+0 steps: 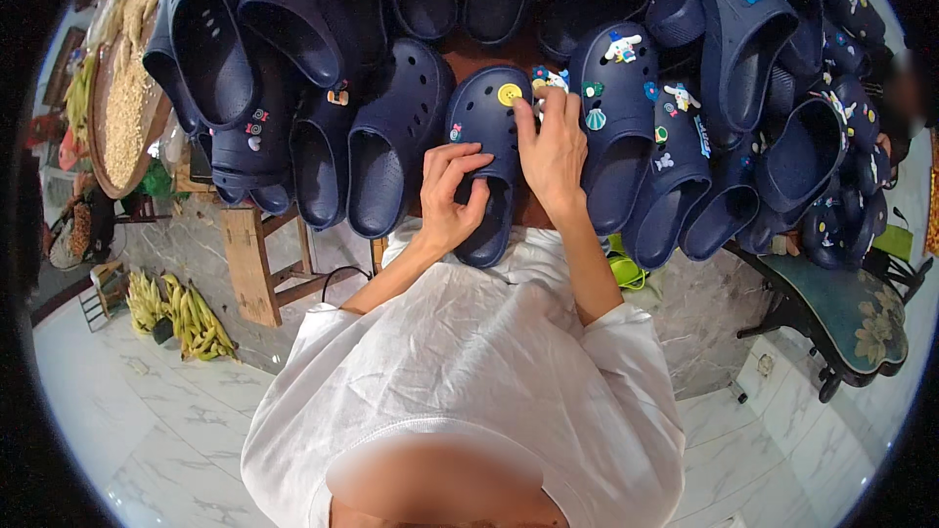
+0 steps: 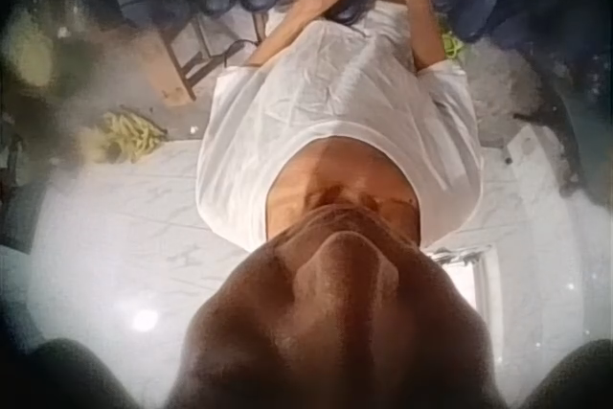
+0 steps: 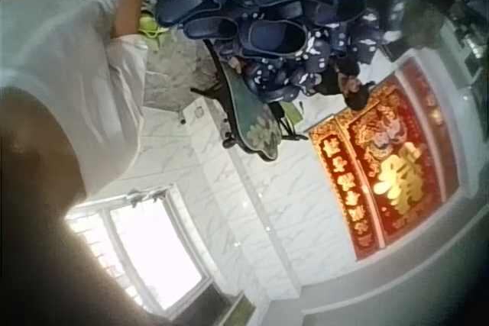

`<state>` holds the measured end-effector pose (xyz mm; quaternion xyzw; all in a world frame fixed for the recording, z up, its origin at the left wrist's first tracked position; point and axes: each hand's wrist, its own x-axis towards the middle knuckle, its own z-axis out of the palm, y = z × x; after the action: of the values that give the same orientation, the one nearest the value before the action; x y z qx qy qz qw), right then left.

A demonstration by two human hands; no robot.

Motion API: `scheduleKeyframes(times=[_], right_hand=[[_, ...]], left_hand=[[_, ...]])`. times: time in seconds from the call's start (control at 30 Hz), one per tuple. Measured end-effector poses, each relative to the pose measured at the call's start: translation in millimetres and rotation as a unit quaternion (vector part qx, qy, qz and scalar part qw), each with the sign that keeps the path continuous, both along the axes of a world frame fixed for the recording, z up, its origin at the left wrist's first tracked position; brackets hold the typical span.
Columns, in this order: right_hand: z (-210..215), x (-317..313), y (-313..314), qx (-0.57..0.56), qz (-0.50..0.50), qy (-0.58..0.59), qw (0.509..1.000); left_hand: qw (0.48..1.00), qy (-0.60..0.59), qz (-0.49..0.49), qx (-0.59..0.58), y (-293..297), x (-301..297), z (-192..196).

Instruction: Manually attaching small decorative charms to clogs.

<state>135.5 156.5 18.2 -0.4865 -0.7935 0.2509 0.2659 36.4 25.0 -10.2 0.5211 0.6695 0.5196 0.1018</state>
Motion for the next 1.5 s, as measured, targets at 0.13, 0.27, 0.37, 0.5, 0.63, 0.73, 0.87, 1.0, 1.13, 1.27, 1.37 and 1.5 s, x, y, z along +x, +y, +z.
scheduleKeyframes(times=[0.13, 0.27, 0.37, 0.5, 0.63, 0.73, 0.87, 1.0, 1.13, 1.27, 1.37, 1.5], right_hand=[[-7, -15, 17, -0.012, 0.047, -0.038, 0.998], [-18, -19, 25, 0.003, 0.043, -0.066, 0.997], [-25, -20, 24, 0.037, 0.050, -0.066, 0.996], [-20, -22, 20, 0.084, 0.082, -0.092, 0.989], [-28, -18, 25, 0.121, 0.103, -0.087, 0.983], [-28, -16, 23, 0.121, 0.114, -0.062, 0.984], [-19, -15, 19, 0.097, 0.105, -0.012, 0.990], [-11, -22, 22, 0.007, 0.072, -0.017, 0.997], [-22, -26, 22, 0.034, 0.070, -0.013, 0.997], [-25, -25, 22, 0.040, 0.058, 0.020, 0.997], [-20, -23, 26, 0.024, 0.062, 0.019, 0.998], [-20, -16, 30, -0.032, 0.094, 0.018, 0.995]], left_hand=[[1.000, 0.002, 0.005, 0.012, 3, 3, -6], [1.000, -0.002, 0.015, 0.017, 2, 3, -7], [1.000, -0.007, 0.016, 0.024, 3, 4, -9], [1.000, -0.009, 0.013, 0.027, 1, 5, -15], [0.999, -0.008, 0.013, 0.037, 1, 8, -16], [0.999, -0.013, 0.014, 0.042, 1, 7, -20], [0.999, -0.017, 0.014, 0.042, -1, 8, -20], [0.999, -0.017, 0.013, 0.040, 1, 9, -21], [0.999, -0.022, 0.011, 0.045, 3, 7, -21], [0.999, -0.026, 0.004, 0.046, 2, 7, -23], [0.998, -0.029, 0.003, 0.047, 2, 6, -23], [0.998, -0.033, 0.007, 0.047, 0, 8, -24]])
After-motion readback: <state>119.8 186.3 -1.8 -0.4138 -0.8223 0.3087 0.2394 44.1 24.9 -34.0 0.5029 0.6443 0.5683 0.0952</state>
